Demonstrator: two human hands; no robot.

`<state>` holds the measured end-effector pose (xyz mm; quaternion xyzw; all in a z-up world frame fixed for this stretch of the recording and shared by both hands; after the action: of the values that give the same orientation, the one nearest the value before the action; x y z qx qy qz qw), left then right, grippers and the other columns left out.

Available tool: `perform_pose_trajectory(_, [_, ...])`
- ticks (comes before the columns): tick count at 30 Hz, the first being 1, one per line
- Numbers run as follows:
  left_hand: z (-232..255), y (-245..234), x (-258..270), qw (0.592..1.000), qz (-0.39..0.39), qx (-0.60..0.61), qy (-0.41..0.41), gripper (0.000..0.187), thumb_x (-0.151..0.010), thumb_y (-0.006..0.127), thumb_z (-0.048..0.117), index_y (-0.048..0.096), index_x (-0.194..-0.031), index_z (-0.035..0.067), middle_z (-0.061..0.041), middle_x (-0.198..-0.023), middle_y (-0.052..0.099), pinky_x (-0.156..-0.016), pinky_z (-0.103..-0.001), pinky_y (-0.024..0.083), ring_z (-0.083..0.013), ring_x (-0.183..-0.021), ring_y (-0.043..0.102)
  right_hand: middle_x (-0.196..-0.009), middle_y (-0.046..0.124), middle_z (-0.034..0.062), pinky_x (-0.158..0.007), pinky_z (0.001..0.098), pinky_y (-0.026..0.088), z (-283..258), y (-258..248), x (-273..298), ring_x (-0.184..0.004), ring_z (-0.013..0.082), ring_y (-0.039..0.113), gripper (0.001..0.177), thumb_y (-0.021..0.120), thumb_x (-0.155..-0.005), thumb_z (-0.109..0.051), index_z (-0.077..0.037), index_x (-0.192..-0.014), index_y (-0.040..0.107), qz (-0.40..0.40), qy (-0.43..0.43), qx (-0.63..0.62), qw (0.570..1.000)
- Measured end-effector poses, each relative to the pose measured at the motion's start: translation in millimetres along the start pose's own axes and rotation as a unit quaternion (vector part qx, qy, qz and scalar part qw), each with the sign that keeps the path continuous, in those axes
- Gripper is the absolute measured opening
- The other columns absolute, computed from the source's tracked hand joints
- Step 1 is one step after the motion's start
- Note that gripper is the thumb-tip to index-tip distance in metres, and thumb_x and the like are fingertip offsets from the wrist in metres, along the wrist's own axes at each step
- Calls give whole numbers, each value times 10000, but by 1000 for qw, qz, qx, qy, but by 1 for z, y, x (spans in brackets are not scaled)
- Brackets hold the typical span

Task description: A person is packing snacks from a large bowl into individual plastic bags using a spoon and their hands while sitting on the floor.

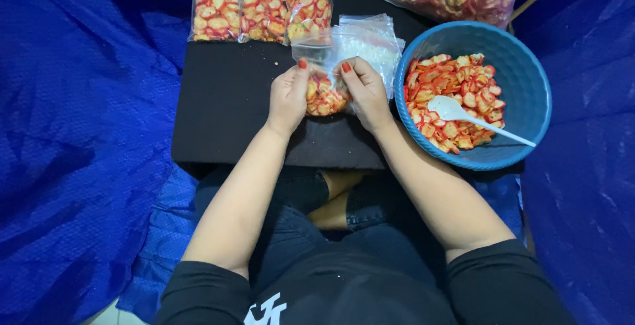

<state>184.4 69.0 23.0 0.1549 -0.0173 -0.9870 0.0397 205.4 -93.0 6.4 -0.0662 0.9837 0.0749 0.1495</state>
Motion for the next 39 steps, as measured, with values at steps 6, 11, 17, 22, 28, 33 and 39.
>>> perform_pose_trajectory(6, [19,-1,1,998,17,-36,56,624,-1128,264,472,783,-1035,139,-90,-859,769,-921,-394,558,-205,-915,725,-596,589,69,-573,237,521,-16,0,1,-560,126,629,156,694,-1031,-90,-25,-896,655,3,-55,28,998])
perform_pose_trajectory(11, [33,-7,1,989,63,-74,110,521,-1109,369,492,772,-1031,172,-43,-777,750,-856,-355,569,-164,-842,718,-644,566,60,-577,227,496,-27,0,3,-583,107,595,206,700,-1036,-114,-41,-846,668,2,-99,73,992])
perform_pose_trajectory(17, [35,-11,4,986,79,-100,110,481,-1105,414,451,765,-934,170,-49,-661,688,-754,-316,572,-144,-711,673,-657,555,78,-570,254,466,-42,6,7,-561,130,549,322,531,-1114,-213,-43,-872,659,-12,-134,103,985])
perform_pose_trajectory(22, [19,-32,2,984,153,-57,69,533,-1104,327,477,744,-914,207,34,-637,682,-721,-250,557,-69,-678,636,-938,632,117,-734,308,525,-40,19,12,-782,152,625,298,524,-1106,-276,-18,-1254,554,-89,-107,65,988])
perform_pose_trajectory(28, [5,-39,2,985,171,-20,27,622,-1107,265,506,762,-960,163,-25,-844,762,-906,-296,556,-116,-848,699,-1061,637,-2,-857,230,579,-27,36,15,-948,49,657,362,763,-958,-95,-66,-1278,597,-138,20,10,990])
perform_pose_trajectory(33, [10,2,0,990,-36,136,28,694,-875,904,170,493,-1428,93,-72,-1292,682,-1057,-339,543,-120,-1180,629,-1069,629,49,-840,285,613,-28,16,5,-942,104,681,277,706,-985,-11,-25,-1229,575,-74,-19,-43,996])
perform_pose_trajectory(39, [23,-11,13,997,-68,-20,-41,904,-631,959,4,561,-1429,153,-181,-1281,684,-1002,-414,581,-282,-1217,650,-758,650,118,-653,290,576,-26,11,11,-699,134,650,141,614,-1064,-102,21,-1119,656,-75,-55,-3,996])
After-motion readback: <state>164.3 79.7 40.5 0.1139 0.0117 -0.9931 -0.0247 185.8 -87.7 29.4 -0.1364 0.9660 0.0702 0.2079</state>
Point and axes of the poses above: each hand's wrist, its own x-axis away from the middle knuckle, its own y-axis out of the palm, z = x × y, the point moved 10 cm from there along -x, towards the middle knuckle
